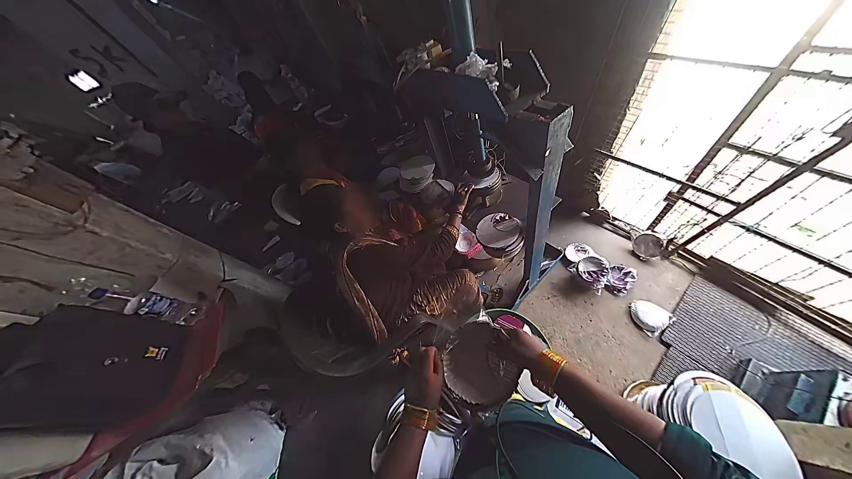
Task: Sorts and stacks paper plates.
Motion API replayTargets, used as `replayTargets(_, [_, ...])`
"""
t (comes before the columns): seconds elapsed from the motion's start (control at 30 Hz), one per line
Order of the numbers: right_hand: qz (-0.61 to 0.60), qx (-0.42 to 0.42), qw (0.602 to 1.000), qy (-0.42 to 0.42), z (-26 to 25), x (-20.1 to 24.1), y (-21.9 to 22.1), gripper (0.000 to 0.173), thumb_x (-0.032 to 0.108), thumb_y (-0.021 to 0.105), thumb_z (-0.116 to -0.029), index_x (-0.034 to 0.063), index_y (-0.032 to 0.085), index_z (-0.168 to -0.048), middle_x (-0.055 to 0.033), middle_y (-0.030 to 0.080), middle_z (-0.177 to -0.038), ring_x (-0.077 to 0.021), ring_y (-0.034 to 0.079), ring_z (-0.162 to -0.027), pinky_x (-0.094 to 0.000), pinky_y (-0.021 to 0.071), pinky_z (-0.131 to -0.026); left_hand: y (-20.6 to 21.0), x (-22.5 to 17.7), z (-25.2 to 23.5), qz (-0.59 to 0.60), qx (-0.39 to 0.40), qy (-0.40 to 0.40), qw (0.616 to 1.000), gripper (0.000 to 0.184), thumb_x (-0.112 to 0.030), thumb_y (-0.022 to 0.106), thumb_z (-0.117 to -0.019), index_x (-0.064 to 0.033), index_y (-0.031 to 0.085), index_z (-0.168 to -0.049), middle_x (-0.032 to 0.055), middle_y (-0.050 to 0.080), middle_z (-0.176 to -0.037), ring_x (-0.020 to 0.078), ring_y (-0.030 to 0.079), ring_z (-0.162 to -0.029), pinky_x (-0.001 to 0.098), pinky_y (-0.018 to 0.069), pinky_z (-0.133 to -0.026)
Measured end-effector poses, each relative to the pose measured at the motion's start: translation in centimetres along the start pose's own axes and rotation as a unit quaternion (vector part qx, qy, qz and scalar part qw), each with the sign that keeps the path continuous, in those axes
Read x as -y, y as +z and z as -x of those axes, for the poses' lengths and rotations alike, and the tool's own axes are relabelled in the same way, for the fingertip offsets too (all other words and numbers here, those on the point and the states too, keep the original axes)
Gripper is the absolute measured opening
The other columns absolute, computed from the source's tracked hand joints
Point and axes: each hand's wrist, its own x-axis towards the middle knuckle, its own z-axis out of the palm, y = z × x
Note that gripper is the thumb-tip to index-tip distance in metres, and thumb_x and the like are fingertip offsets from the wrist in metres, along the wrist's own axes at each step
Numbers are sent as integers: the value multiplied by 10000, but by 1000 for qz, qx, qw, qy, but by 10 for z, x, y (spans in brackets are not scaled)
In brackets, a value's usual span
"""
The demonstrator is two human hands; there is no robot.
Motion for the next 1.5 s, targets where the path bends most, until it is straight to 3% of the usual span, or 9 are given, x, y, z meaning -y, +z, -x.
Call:
replayTargets(0.33, [-202,0,979,25,15,-9,-2,246,118,598,-1002,12,651,-1218,-75,678,-1035,-114,630,-906,-345,535,-836,1,1,6,167,8,-149,975,199,-41,617,-909,128,697,-976,274,708,-930,408,704,-897,566,546,-861])
replayTargets(0.63, [-63,-43,995,61,10,-12,1,291,147,619,-1014,-25,670,-1243,-218,686,-1184,-302,645,-1106,-500,478,-1000,12,-6,33,153,-19,-67,986,198,3,585,-884,141,702,-964,278,717,-956,411,720,-903,513,576,-864])
replayTargets(0.77, [-3,-30,998,53,7,-15,3,302,209,625,-1016,-24,697,-1194,-230,700,-1156,-339,655,-1108,-538,473,-999,7,-5,41,265,4,-145,953,230,-26,579,-871,139,686,-992,245,704,-1017,273,687,-983,388,547,-911])
replayTargets(0.93, [58,2,994,97,15,-12,10,328,197,605,-1023,-54,672,-1222,-280,669,-1219,-405,623,-1189,-563,447,-1043,7,-5,52,420,0,-234,877,150,-33,538,-819,70,638,-861,65,625,-928,55,603,-933,201,500,-866])
replayTargets(1.0, [67,2,991,112,21,-8,11,338,210,618,-1017,-59,673,-1213,-282,668,-1214,-407,622,-1183,-559,450,-1036,6,-9,54,451,19,-277,848,136,-39,519,-835,35,627,-874,36,604,-923,47,586,-885,205,498,-802])
replayTargets(1.1, [61,-13,991,120,26,-9,15,347,233,631,-1008,-62,679,-1183,-279,672,-1194,-401,632,-1159,-563,459,-1020,4,-21,55,439,74,-337,830,225,-87,496,-956,56,585,-1104,126,556,-1076,134,543,-881,283,463,-693])
replayTargets(1.2, [29,-14,994,104,26,-17,20,372,240,649,-998,-55,657,-1226,-268,669,-1210,-385,631,-1169,-551,460,-1035,-1,-30,49,386,98,-328,857,253,-67,523,-960,93,562,-1152,202,584,-1127,228,563,-1033,376,480,-899])
replayTargets(1.37, [-237,-41,967,86,28,-27,24,361,286,493,-1093,-39,647,-1119,-130,652,-972,-187,624,-875,-405,523,-823,-4,-27,34,287,124,-265,912,254,-1,572,-914,157,599,-1111,240,643,-956,270,612,-896,436,503,-855])
replayTargets(1.5, [-286,-90,954,6,31,-32,28,349,298,540,-1056,14,675,-905,-27,637,-788,-99,610,-745,-335,520,-744,-14,-20,15,279,141,-224,923,250,40,581,-887,174,621,-1093,268,661,-1019,281,634,-960,422,511,-904])
